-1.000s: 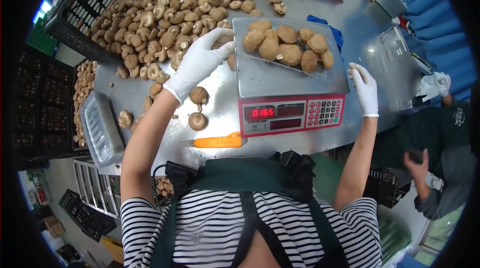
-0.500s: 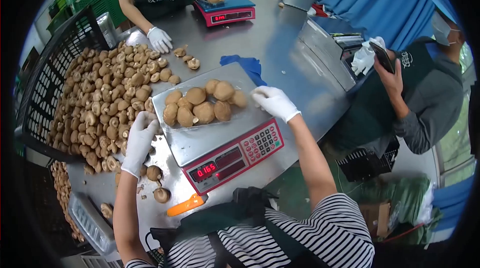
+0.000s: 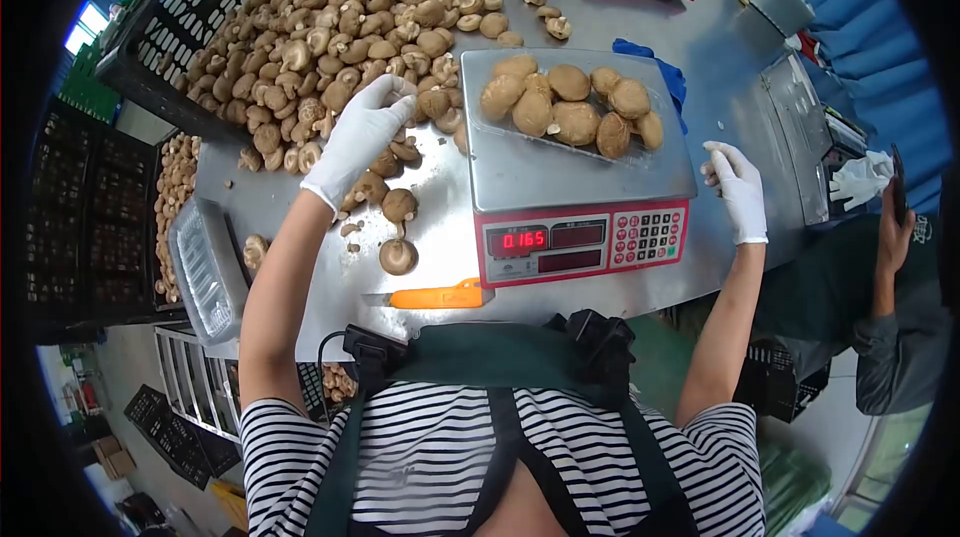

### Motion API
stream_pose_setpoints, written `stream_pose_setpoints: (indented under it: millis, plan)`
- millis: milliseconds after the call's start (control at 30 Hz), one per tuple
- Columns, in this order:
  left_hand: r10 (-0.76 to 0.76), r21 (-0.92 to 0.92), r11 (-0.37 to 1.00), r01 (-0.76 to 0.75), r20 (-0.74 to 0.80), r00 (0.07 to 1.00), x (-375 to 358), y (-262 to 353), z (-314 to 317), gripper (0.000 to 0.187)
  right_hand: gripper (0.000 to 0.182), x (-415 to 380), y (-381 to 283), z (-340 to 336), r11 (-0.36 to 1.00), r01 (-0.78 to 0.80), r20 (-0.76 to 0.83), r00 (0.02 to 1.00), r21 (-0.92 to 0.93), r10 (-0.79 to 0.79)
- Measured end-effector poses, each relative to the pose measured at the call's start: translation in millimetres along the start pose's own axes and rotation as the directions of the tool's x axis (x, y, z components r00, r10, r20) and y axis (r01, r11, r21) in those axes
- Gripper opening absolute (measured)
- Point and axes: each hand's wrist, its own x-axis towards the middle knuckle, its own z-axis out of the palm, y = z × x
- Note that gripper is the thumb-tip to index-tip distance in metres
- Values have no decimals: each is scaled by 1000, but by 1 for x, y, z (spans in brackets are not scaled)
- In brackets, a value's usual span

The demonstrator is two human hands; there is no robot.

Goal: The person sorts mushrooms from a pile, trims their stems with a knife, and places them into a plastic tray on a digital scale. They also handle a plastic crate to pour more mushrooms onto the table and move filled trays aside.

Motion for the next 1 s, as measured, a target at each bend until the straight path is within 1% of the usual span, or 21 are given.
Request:
stream_pose_setpoints:
  millis: [67, 100, 167, 267, 367, 433, 467, 500, 567, 633, 667, 700, 733, 767, 833, 900, 933, 967, 1000]
  plan:
    - [-2, 65, 998, 0, 38, 999, 1, 1, 2, 22, 25, 0, -4, 5, 999, 46, 36, 998, 19, -46]
    - [-11, 37, 999, 9, 46, 999, 0, 3, 4, 24, 25, 0, -7, 8, 997, 68, 54, 996, 31, -70]
    - [-24, -16, 1000, 25, 61, 998, -2, 8, 6, 28, 24, -1, -12, 12, 998, 61, 49, 997, 19, -62]
    - [36, 32, 999, -38, 42, 998, 4, 0, 9, 30, 25, 1, -16, 16, 998, 63, 60, 996, -9, -62]
    - [-18, 58, 998, 14, 65, 998, 3, 7, 16, 31, 25, 0, -19, 23, 997, 71, 105, 992, -34, -67]
    - [-9, 50, 999, 1, 160, 987, 11, 2, 23, 32, 27, 3, -17, 30, 996, 75, 142, 988, -48, -67]
    - [-24, 111, 994, 4, 178, 984, 14, 2, 28, 32, 27, 5, -14, 34, 996, 72, 158, 985, -49, -63]
    - [-72, 164, 986, 39, 197, 978, 19, 4, 32, 24, 28, 5, -13, 37, 996, 70, 171, 983, -49, -61]
    - [-164, 191, 974, 120, 233, 959, 18, 20, 40, 23, 29, 3, -17, 42, 995, 57, 162, 986, -81, -44]
    - [-156, 152, 981, 120, 255, 954, 24, 16, 43, 18, 29, 4, -16, 42, 1000, 8, 196, 980, 9, -9]
    - [-180, 143, 979, 147, 262, 948, 25, 19, 43, 15, 28, 5, -15, 42, 1000, -13, 206, 979, 18, 9]
    - [-134, 66, 991, 120, 275, 952, 23, 24, 45, 13, 28, 6, -13, 43, 999, -35, 216, 976, 27, 28]
    - [-103, 27, 995, 99, 261, 960, 23, 22, 47, 14, 24, 8, -11, 44, 998, -49, 232, 972, 43, 38]
    - [-71, -13, 997, 76, 248, 966, 25, 18, 50, 14, 20, 9, -10, 46, 996, -57, 223, 974, 74, 39]
    - [-54, -13, 998, 59, 239, 970, 28, 18, 55, 7, 17, 8, -7, 48, 990, -41, 174, 985, 136, 17]
    - [-47, -116, 990, 76, 238, 970, 30, 22, 61, 5, 16, 8, 0, 40, 977, -39, 195, 981, 207, -2]
    - [-55, -83, 994, 76, 233, 971, 33, 27, 66, 4, 16, 6, 1, 34, 972, -37, 178, 984, 233, -5]
    - [-53, -103, 992, 78, 229, 972, 37, 30, 72, 5, 15, 3, 3, 28, 965, -35, 164, 986, 260, -9]
    - [-40, -135, 988, 77, 254, 966, 43, 36, 80, 6, 15, 0, 4, 20, 960, -28, 118, 993, 280, -6]
